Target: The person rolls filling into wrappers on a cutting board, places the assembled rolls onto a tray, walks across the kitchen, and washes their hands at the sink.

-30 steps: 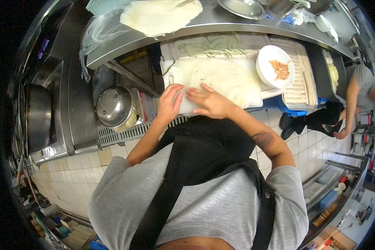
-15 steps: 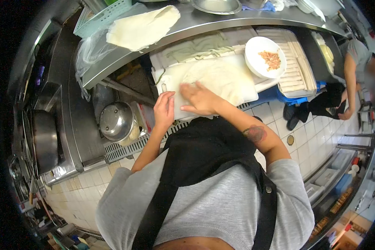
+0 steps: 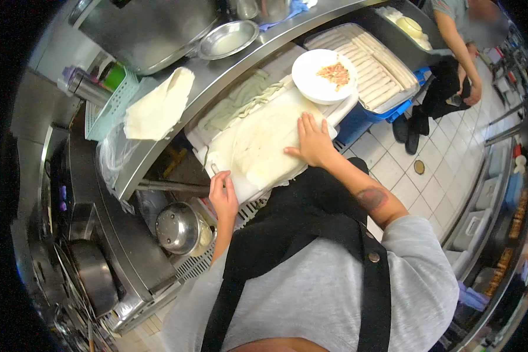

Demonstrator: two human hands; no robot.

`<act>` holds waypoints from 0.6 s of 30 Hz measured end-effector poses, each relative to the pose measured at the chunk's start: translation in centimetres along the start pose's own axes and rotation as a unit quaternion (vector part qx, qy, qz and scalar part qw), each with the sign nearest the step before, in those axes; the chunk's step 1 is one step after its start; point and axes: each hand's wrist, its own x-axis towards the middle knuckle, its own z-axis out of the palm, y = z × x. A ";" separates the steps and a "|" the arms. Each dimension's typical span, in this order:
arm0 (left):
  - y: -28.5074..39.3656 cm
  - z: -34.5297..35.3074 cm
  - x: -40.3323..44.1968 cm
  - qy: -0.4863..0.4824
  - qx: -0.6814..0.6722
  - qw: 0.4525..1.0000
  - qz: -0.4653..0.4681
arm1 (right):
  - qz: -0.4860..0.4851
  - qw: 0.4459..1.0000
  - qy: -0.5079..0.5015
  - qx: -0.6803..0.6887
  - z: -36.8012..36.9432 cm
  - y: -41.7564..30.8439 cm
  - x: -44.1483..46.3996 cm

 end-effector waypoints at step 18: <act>8.8 21.4 16.8 -0.162 0.059 0.940 0.293 | -0.109 0.979 0.008 -0.170 -8.4 18.4 15.3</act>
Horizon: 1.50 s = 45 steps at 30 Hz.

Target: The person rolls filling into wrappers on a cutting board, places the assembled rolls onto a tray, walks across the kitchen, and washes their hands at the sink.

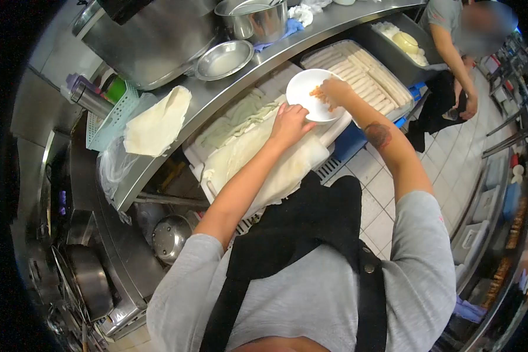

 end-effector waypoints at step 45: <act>-5.4 2.9 8.8 -0.188 -0.168 0.860 -0.444 | -0.007 0.975 -0.049 0.218 0.7 -1.7 -1.8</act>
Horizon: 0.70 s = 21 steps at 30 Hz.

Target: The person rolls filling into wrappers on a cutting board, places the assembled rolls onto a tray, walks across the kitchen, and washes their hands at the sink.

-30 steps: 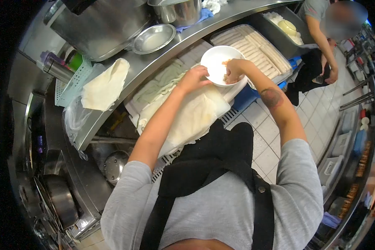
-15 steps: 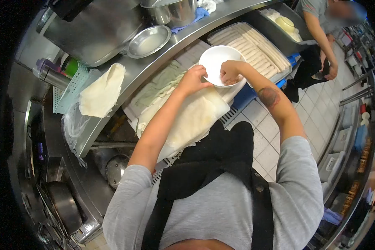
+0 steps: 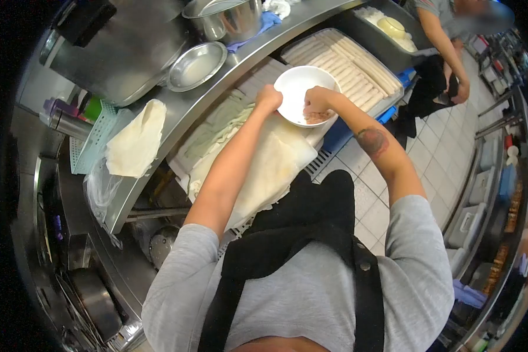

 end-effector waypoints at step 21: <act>1.9 0.2 -2.3 0.257 0.139 0.903 0.314 | -0.038 0.976 0.173 0.124 1.9 -2.2 -2.4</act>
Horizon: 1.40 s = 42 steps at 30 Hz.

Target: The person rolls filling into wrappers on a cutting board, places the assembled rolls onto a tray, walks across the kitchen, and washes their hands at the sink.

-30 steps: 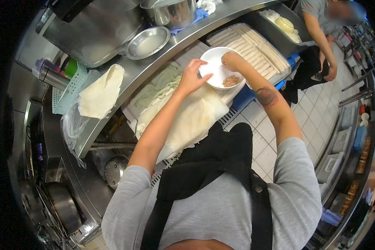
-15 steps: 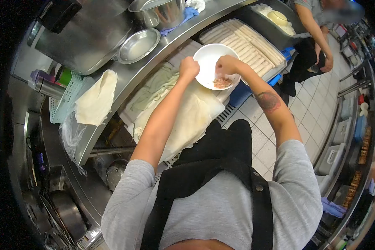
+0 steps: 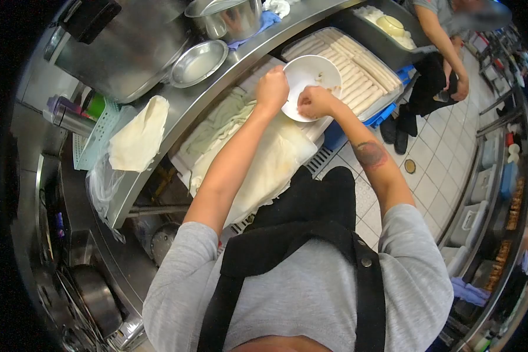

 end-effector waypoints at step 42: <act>2.1 -0.5 3.7 -0.099 0.031 0.994 0.016 | -0.031 0.942 0.322 -0.083 -0.3 4.1 3.8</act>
